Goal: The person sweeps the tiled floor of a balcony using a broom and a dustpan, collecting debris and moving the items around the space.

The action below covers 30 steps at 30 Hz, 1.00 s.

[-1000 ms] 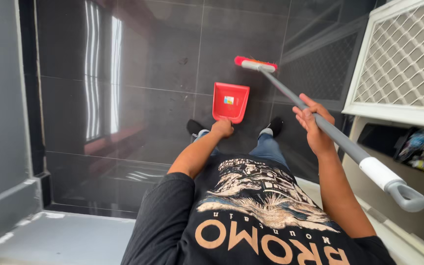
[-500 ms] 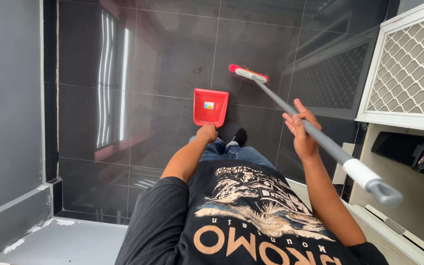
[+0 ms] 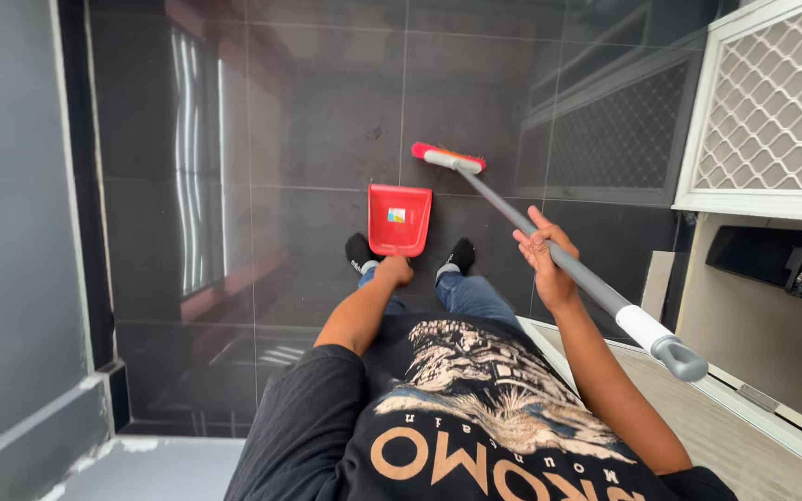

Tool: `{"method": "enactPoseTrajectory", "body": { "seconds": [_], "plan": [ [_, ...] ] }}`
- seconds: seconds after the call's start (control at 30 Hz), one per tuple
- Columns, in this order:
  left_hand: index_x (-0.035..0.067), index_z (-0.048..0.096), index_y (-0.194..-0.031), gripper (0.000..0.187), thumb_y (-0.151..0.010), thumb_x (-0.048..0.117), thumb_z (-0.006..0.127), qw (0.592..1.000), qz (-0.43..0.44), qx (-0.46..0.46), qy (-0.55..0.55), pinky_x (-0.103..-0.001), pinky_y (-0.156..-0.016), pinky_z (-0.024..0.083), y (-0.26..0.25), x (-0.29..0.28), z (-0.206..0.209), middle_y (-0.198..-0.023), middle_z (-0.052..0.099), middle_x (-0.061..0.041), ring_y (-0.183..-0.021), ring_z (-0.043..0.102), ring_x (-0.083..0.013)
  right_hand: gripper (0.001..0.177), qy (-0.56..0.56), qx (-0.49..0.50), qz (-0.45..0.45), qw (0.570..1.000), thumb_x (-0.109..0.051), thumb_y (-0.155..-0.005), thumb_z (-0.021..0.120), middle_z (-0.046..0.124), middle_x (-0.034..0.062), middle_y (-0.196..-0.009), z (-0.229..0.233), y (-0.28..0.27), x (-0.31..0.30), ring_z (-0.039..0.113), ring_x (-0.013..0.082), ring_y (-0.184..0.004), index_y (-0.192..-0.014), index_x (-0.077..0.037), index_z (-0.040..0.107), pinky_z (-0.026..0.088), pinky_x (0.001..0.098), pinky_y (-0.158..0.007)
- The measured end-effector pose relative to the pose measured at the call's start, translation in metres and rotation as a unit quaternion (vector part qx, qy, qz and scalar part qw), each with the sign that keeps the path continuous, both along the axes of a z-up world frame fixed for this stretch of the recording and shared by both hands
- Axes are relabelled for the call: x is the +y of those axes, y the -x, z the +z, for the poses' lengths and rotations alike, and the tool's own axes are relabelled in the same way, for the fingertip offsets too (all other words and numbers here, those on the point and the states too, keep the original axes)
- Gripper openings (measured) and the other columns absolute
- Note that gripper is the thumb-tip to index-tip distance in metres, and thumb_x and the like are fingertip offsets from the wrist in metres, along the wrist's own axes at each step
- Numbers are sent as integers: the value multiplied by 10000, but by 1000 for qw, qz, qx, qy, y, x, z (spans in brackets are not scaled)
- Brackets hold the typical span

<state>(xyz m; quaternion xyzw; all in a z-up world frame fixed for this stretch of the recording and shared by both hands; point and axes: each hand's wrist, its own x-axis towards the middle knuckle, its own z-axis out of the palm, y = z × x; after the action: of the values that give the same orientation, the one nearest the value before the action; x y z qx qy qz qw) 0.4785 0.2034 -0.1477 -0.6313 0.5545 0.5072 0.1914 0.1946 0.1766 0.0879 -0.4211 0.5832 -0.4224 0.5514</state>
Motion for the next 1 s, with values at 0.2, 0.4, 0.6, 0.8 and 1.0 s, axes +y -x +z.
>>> {"method": "enactPoseTrajectory", "body": {
  "seconds": [0.2,0.4,0.6,0.8,1.0],
  "plan": [
    [132,600,-1394,581,-861,354,670,997,-20,36,-61,-428,-988,531,-3,1,4,-1250,682,-188,-1154,673,-340,320,-33,15,5,999,-304,-1081,562,507,271,-1591,-20,-2,2,686,289,-1065,-992,2,600,552,346,-884],
    [73,717,-1249,543,-866,449,636,987,-50,108,-109,-417,-851,635,-16,-5,11,-1097,779,-166,-947,809,-336,278,-68,-4,-24,997,-292,-1051,563,496,229,-1556,-8,-21,-6,675,304,-1212,-990,-22,592,553,375,-988],
    [71,693,-1278,523,-853,375,712,987,-93,100,89,-454,-986,530,-30,-53,38,-1270,687,-206,-1174,655,-376,157,-62,-6,-14,998,-184,-1016,525,505,215,-1547,4,-35,-5,653,346,-1237,-1018,-44,596,529,416,-1006],
    [152,487,-1487,902,-698,367,868,886,6,306,347,-443,-1093,455,2,-95,122,-1470,455,-213,-1346,490,-388,146,65,-65,105,990,-107,-1013,531,536,241,-1516,31,-83,-10,655,380,-1265,-911,-15,580,573,437,-1015],
    [134,744,-1037,181,-1005,312,731,877,-7,268,399,-467,-957,539,24,-107,154,-1072,735,-107,-1120,671,-341,97,144,39,341,928,-97,-929,666,606,235,-1418,127,-105,-44,722,333,-1065,-938,-14,616,579,377,-879]
  ]
}}
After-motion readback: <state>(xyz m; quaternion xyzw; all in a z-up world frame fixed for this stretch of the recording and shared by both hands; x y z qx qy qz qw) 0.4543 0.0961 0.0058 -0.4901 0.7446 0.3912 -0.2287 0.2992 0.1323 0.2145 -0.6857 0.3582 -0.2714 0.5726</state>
